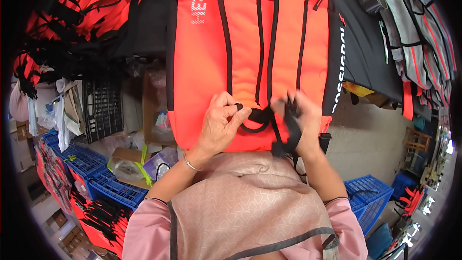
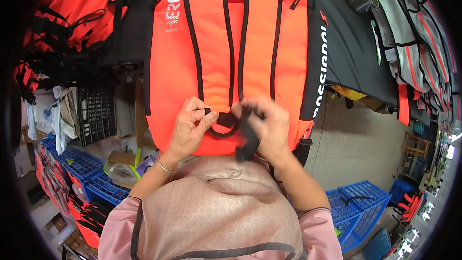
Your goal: Inspecting a red backpack and trimming loose threads with scissors at a manufacturing workshop.
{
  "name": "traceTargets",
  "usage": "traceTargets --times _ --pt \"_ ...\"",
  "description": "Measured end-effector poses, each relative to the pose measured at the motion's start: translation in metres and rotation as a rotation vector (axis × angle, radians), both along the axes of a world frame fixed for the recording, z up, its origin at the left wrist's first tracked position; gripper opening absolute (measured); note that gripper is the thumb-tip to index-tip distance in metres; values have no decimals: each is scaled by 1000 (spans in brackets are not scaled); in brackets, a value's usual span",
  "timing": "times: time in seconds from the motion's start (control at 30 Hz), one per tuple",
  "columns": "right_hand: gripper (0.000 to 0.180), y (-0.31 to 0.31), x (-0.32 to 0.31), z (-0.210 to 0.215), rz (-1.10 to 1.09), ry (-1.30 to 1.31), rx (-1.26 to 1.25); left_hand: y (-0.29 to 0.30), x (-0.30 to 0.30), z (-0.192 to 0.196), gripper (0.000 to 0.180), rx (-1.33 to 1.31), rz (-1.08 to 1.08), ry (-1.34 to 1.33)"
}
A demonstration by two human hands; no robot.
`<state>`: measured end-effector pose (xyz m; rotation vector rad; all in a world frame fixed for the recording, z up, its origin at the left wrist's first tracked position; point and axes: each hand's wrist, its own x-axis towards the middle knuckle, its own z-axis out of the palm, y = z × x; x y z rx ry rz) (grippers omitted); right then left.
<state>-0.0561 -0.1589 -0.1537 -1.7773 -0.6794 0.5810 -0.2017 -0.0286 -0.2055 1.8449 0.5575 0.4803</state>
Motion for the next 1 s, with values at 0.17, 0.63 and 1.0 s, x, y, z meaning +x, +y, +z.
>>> traceTargets --times 0.17,0.63,1.0 --pt "21 32 28 -13 -63 445 -18 4 4 -1 35 -62 -60 7" --pt "20 42 31 -36 7 451 -53 16 0 -6 39 -350 -132 133" --pt "35 -47 27 14 972 174 -321 4 -8 -4 18 -147 -142 64"
